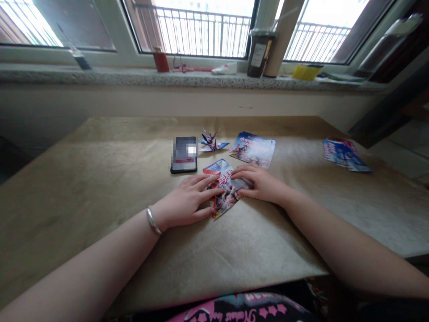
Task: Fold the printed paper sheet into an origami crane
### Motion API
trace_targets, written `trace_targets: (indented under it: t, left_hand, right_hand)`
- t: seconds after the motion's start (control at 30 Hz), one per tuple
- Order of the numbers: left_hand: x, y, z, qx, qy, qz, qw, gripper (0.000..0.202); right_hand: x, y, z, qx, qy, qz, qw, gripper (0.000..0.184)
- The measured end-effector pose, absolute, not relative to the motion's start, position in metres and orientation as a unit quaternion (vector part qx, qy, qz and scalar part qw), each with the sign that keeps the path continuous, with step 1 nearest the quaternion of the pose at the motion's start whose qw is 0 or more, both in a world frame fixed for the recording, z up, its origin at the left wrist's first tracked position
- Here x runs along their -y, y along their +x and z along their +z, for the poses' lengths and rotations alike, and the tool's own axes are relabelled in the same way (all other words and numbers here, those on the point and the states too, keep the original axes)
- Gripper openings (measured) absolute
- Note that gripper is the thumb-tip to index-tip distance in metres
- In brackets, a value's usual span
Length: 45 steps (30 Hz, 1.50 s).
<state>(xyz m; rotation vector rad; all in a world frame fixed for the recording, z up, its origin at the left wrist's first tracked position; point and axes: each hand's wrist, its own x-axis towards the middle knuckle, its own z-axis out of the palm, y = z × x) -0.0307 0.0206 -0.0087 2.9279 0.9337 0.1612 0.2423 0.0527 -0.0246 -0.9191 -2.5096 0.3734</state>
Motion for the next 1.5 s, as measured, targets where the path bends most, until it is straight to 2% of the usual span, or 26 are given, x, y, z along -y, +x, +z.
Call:
trace_targets:
  t: [0.2,0.43,0.8,1.07,1.23,1.5]
  left_hand:
    - [-0.019,-0.028,-0.006,-0.303,0.950,0.072,-0.005,0.042]
    - [-0.017,-0.026,0.004,-0.304,0.944,0.107,-0.064,0.030]
    - [-0.011,-0.033,0.009,-0.326,0.935,0.098,-0.100,0.027]
    - [-0.017,-0.038,0.004,-0.327,0.938,0.063,-0.096,0.039]
    - [-0.018,-0.039,-0.001,-0.335,0.934,0.073,-0.099,0.038]
    - [-0.017,-0.040,0.000,-0.353,0.927,0.047,-0.120,0.039]
  right_hand:
    - [-0.051,0.241,-0.022,0.911,-0.340,0.118,0.202,0.049]
    - [-0.052,0.241,-0.022,0.915,-0.334,0.115,0.197,0.045]
    - [-0.051,0.241,-0.023,0.920,-0.318,0.105,0.202,0.039]
    - [-0.049,0.238,-0.023,0.927,-0.280,0.123,0.216,0.032]
    - [-0.046,0.236,-0.019,0.931,-0.278,0.123,0.205,0.030]
    - [-0.041,0.237,-0.012,0.944,-0.261,0.103,0.172,0.042]
